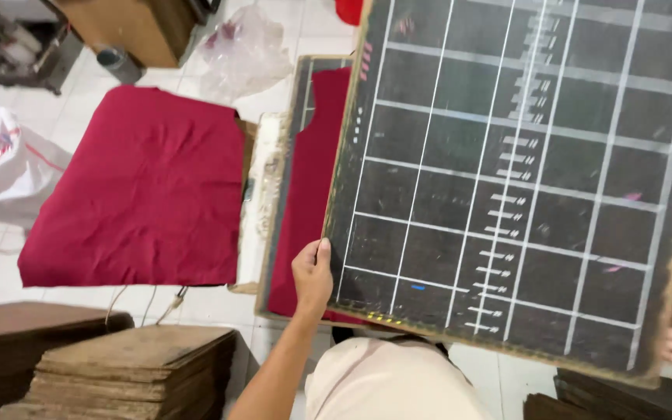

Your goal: The person repeatedly picks up a red sleeveless shirt, places it on a gridded board, smooths it flat, and then removes it to repeat the cycle. The shirt is handled one at a time and returned to a pile after each placement.

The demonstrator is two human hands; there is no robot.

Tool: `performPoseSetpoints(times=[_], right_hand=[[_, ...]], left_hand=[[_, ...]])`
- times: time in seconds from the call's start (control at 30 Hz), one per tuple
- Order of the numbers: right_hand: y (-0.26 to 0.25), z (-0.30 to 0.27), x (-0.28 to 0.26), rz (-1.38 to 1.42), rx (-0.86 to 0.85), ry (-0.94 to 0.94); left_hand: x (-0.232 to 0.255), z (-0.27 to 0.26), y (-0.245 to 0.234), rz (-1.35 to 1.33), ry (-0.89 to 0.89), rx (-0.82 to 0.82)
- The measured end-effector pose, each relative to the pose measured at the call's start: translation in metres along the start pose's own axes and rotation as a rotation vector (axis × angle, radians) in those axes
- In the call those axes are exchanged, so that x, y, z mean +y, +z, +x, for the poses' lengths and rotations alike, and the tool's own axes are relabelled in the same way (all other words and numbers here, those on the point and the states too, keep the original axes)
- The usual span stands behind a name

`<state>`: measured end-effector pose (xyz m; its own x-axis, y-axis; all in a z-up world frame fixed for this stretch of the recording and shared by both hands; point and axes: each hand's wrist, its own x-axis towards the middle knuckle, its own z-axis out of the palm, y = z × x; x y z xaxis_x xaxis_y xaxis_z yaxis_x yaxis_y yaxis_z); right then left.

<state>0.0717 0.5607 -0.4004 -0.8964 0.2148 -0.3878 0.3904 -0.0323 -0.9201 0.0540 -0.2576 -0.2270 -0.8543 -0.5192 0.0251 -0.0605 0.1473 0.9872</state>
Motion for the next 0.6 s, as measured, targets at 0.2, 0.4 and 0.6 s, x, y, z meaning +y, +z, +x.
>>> performPoseSetpoints(times=[0.2, 0.4, 0.6], right_hand=[[0.241, -0.07, -0.077, -0.454, 0.499, -0.152], [0.304, -0.047, -0.076, -0.491, 0.45, -0.162], [0.313, -0.018, -0.07, -0.449, 0.419, -0.152]], left_hand=[[-0.078, 0.01, -0.053, 0.062, -0.117, 0.026], [-0.129, 0.019, -0.091, 0.184, -0.349, 0.071], [-0.117, 0.028, -0.091, 0.136, -0.338, 0.063]])
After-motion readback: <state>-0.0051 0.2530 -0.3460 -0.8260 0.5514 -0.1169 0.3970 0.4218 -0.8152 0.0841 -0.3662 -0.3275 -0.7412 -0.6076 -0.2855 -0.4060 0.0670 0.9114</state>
